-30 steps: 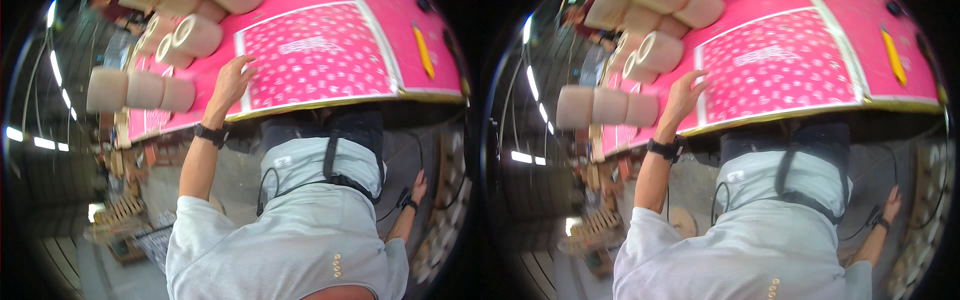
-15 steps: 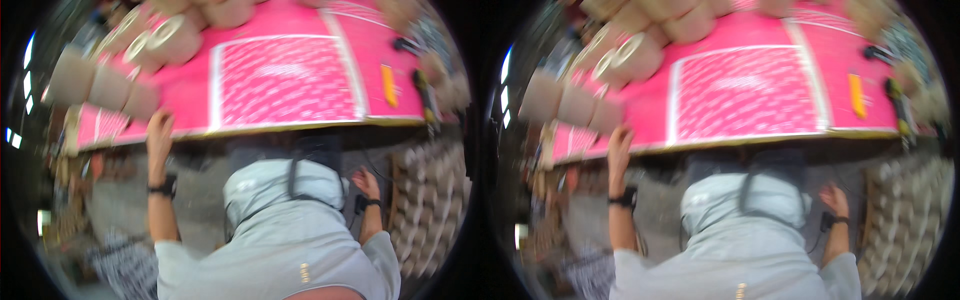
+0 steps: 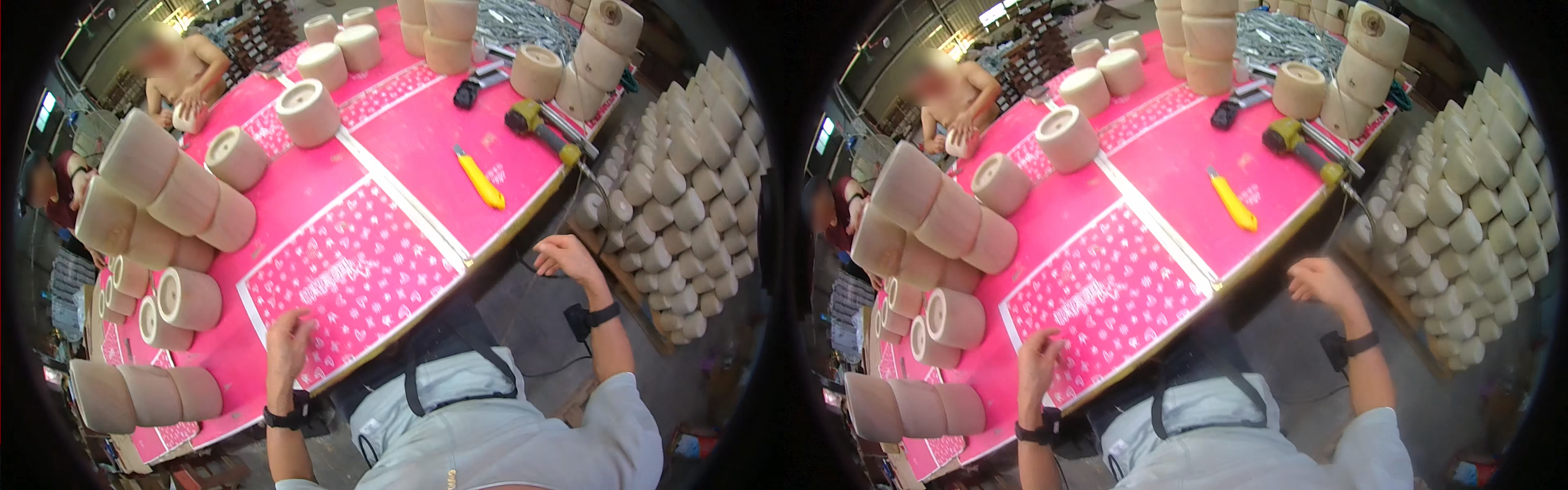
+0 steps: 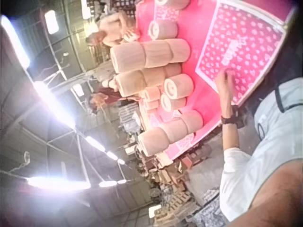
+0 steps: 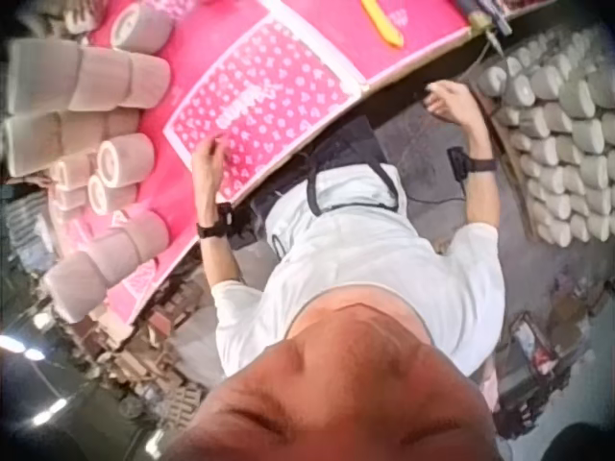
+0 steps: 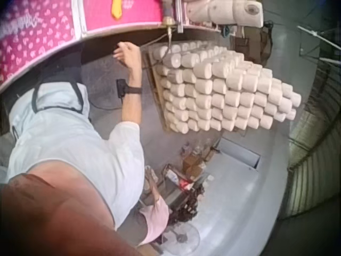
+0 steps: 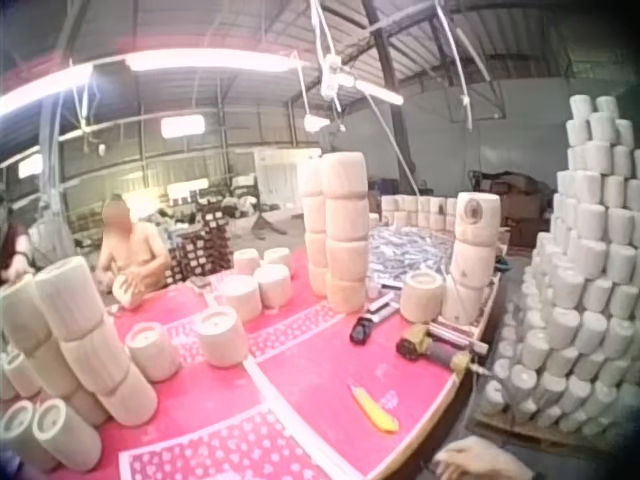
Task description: The recorder is using a utility knife to shave or clean the inner rim of circular wooden stool parts on a workbench.
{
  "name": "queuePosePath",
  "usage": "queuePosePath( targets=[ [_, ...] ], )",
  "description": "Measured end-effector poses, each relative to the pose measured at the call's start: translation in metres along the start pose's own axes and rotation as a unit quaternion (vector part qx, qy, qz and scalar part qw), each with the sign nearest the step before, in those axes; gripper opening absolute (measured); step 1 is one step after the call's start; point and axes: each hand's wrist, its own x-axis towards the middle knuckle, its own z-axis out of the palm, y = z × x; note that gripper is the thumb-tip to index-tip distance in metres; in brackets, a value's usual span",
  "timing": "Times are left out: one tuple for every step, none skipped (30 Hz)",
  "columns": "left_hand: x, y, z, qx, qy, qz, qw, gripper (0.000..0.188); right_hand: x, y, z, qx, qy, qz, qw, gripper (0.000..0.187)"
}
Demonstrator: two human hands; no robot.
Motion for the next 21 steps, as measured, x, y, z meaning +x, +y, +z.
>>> queuePosePath(
  targets=[
    [0.005, 0.005, 0.002, 0.004, -0.012, -0.021, 1.0, 0.021, 0.009, -0.01, -0.007, 0.014, 0.039, -0.027, 0.999, 0.029],
    [0.007, 0.016, 0.001, 0.002, -0.028, -0.046, 0.999, 0.021, 0.022, -0.019, -0.008, 0.016, 0.041, -0.04, 0.998, 0.029],
    [0.01, 0.027, 0.001, -0.002, -0.047, -0.071, 0.996, 0.022, 0.035, -0.024, -0.009, -0.017, 0.091, -0.097, 0.991, 0.03],
    [0.013, 0.025, 0.003, -0.002, -0.04, -0.064, 0.997, 0.022, 0.046, -0.027, -0.008, -0.049, 0.14, -0.152, 0.977, 0.031],
    [0.017, 0.021, 0.006, 0.026, -0.026, 0.021, 0.999, 0.022, 0.06, -0.029, -0.005, -0.134, 0.183, -0.188, 0.956, 0.037],
    [0.022, 0.021, 0.008, 0.055, -0.016, 0.104, 0.993, 0.023, 0.072, -0.033, 0.003, -0.197, 0.185, -0.232, 0.934, 0.042],
    [0.029, 0.027, 0.01, 0.056, -0.018, 0.111, 0.992, 0.023, 0.082, -0.036, 0.013, -0.26, 0.188, -0.27, 0.908, 0.047],
    [0.034, 0.034, 0.012, 0.059, -0.039, 0.117, 0.991, 0.024, 0.097, -0.036, 0.024, -0.317, 0.193, -0.29, 0.882, 0.051],
    [0.041, 0.041, 0.012, 0.063, -0.065, 0.124, 0.988, 0.024, 0.107, -0.04, 0.036, -0.374, 0.197, -0.303, 0.854, 0.055],
    [0.043, 0.048, 0.011, 0.059, -0.073, 0.12, 0.988, 0.024, 0.112, -0.057, 0.05, -0.385, 0.157, -0.277, 0.866, 0.056],
    [0.047, 0.053, 0.013, 0.062, -0.09, 0.135, 0.985, 0.024, 0.115, -0.073, 0.057, -0.394, 0.123, -0.25, 0.876, 0.057],
    [0.05, 0.05, 0.013, 0.052, -0.09, 0.12, 0.987, 0.025, 0.127, -0.072, 0.065, -0.398, 0.138, -0.284, 0.862, 0.051],
    [0.051, 0.047, 0.012, 0.043, -0.088, 0.1, 0.99, 0.025, 0.14, -0.067, 0.072, -0.401, 0.148, -0.32, 0.845, 0.045],
    [0.052, 0.047, 0.012, 0.048, -0.087, 0.095, 0.991, 0.026, 0.144, -0.07, 0.076, -0.402, 0.155, -0.312, 0.847, 0.045],
    [0.053, 0.048, 0.013, 0.049, -0.094, 0.101, 0.989, 0.026, 0.147, -0.072, 0.078, -0.388, 0.167, -0.327, 0.845, 0.04],
    [0.055, 0.05, 0.015, 0.056, -0.104, 0.087, 0.989, 0.026, 0.149, -0.072, 0.077, -0.374, 0.178, -0.343, 0.843, 0.035],
    [0.057, 0.052, 0.017, 0.064, -0.112, 0.071, 0.989, 0.026, 0.154, -0.068, 0.071, -0.373, 0.181, -0.339, 0.844, 0.035],
    [0.057, 0.053, 0.017, 0.059, -0.12, 0.082, 0.988, 0.026, 0.161, -0.066, 0.065, -0.389, 0.193, -0.315, 0.844, 0.035],
    [0.058, 0.054, 0.019, 0.061, -0.118, 0.079, 0.988, 0.026, 0.167, -0.064, 0.058, -0.403, 0.204, -0.291, 0.843, 0.035],
    [0.062, 0.055, 0.021, 0.069, -0.136, 0.087, 0.984, 0.026, 0.172, -0.062, 0.049, -0.4, 0.2, -0.295, 0.844, 0.035],
    [0.064, 0.057, 0.023, 0.075, -0.154, 0.095, 0.981, 0.026, 0.175, -0.058, 0.035, -0.418, 0.231, -0.275, 0.835, 0.039]
  ],
)
